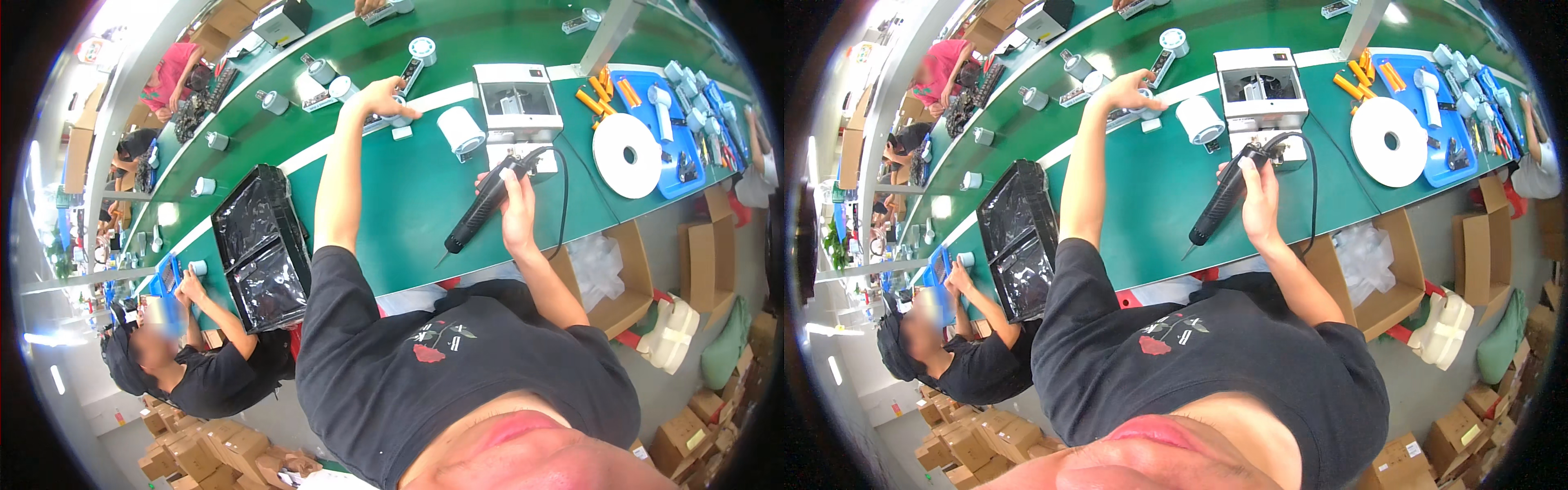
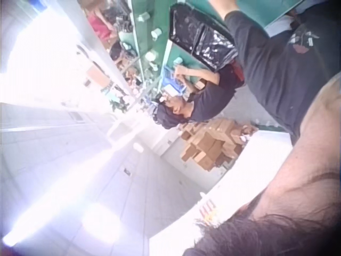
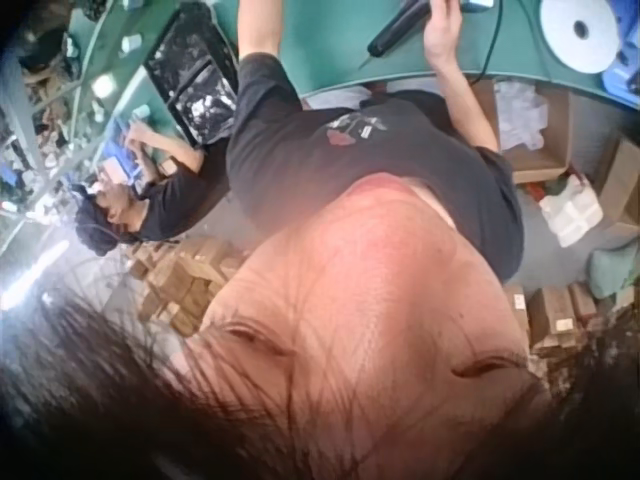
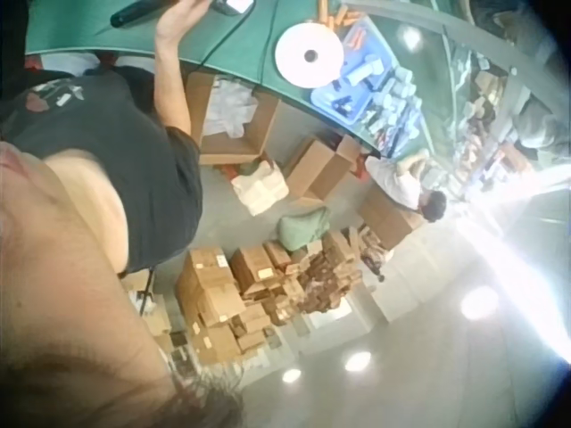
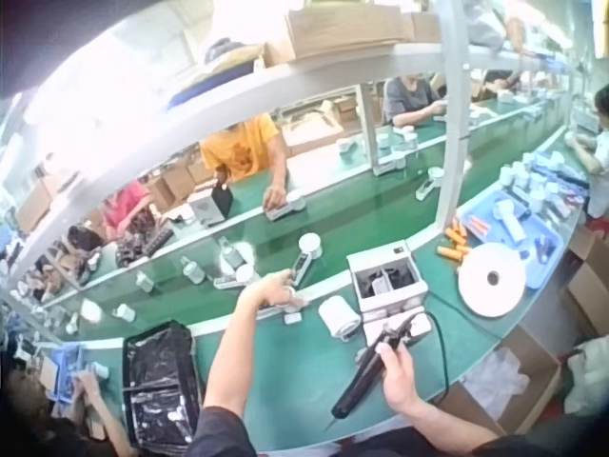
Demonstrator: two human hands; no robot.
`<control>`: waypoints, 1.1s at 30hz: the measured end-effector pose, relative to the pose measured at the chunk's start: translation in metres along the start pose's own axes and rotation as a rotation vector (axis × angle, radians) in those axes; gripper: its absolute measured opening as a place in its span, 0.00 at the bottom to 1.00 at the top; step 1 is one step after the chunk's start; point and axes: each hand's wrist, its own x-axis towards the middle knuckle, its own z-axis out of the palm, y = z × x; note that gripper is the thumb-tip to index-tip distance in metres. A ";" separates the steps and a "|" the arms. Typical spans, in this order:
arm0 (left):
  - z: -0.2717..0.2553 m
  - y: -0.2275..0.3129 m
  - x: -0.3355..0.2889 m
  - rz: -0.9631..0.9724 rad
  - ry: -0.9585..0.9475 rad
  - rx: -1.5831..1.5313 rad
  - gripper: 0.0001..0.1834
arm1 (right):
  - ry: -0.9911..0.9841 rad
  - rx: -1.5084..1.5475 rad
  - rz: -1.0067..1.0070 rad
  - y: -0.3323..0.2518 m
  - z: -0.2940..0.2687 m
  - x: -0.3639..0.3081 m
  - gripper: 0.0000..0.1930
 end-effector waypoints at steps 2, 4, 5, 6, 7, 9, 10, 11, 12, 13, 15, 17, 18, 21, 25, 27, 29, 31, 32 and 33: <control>0.013 0.000 -0.015 0.071 0.080 -0.024 0.46 | -0.001 -0.009 -0.005 -0.002 -0.001 0.001 0.13; 0.023 0.009 -0.028 0.007 0.094 -0.041 0.44 | -0.009 -0.083 0.002 -0.001 -0.010 0.003 0.16; 0.027 0.011 -0.037 -0.034 0.102 -0.043 0.42 | -0.021 -0.113 0.009 0.000 -0.013 0.003 0.18; 0.034 0.007 -0.045 -0.029 0.183 -0.031 0.42 | -0.023 -0.100 0.001 0.002 -0.012 0.003 0.19; 0.041 0.012 -0.052 -0.017 0.305 0.014 0.41 | -0.022 -0.111 -0.004 0.002 -0.012 0.003 0.19; 0.060 0.026 -0.071 0.008 0.547 0.111 0.40 | -0.022 -0.128 -0.013 0.002 -0.011 0.002 0.19; 0.069 0.025 -0.074 0.038 0.615 0.094 0.43 | -0.029 -0.136 -0.033 0.004 -0.010 0.003 0.20; 0.074 0.027 -0.078 0.046 0.649 0.099 0.44 | -0.020 -0.117 -0.040 0.004 -0.009 0.003 0.17; 0.077 0.031 -0.082 0.058 0.686 0.103 0.44 | -0.010 -0.099 -0.053 0.002 -0.007 0.003 0.15; 0.079 0.034 -0.086 0.071 0.723 0.107 0.44 | 0.001 -0.082 -0.066 0.002 -0.006 0.003 0.13; 0.082 0.029 -0.090 0.104 0.714 0.047 0.45 | -0.011 -0.086 -0.063 0.005 -0.007 0.004 0.16; 0.088 0.024 -0.093 0.128 0.729 -0.003 0.44 | -0.026 -0.126 -0.027 0.008 -0.012 0.005 0.21; 0.089 0.022 -0.094 0.118 0.721 -0.025 0.45 | -0.032 -0.127 -0.041 0.008 -0.013 0.006 0.21; 0.092 0.014 -0.098 0.110 0.696 -0.071 0.48 | -0.031 -0.124 -0.044 0.008 -0.013 0.006 0.20; 0.086 0.009 -0.100 0.092 0.613 -0.111 0.52 | -0.016 -0.121 -0.071 0.008 -0.010 0.007 0.17; 0.080 0.011 -0.103 0.062 0.559 -0.118 0.54 | 0.004 -0.107 -0.097 0.006 -0.006 0.007 0.14; 0.075 0.013 -0.107 0.043 0.521 -0.095 0.54 | 0.004 -0.107 -0.095 0.006 -0.007 0.006 0.14; 0.066 0.018 -0.110 0.014 0.464 -0.130 0.52 | -0.004 -0.119 -0.083 0.007 -0.010 0.008 0.15; 0.063 0.020 -0.110 0.001 0.436 -0.149 0.51 | -0.010 -0.134 -0.069 0.006 -0.012 0.007 0.16; 0.059 0.018 -0.110 -0.011 0.426 -0.146 0.49 | -0.021 -0.145 -0.054 0.007 -0.012 0.007 0.17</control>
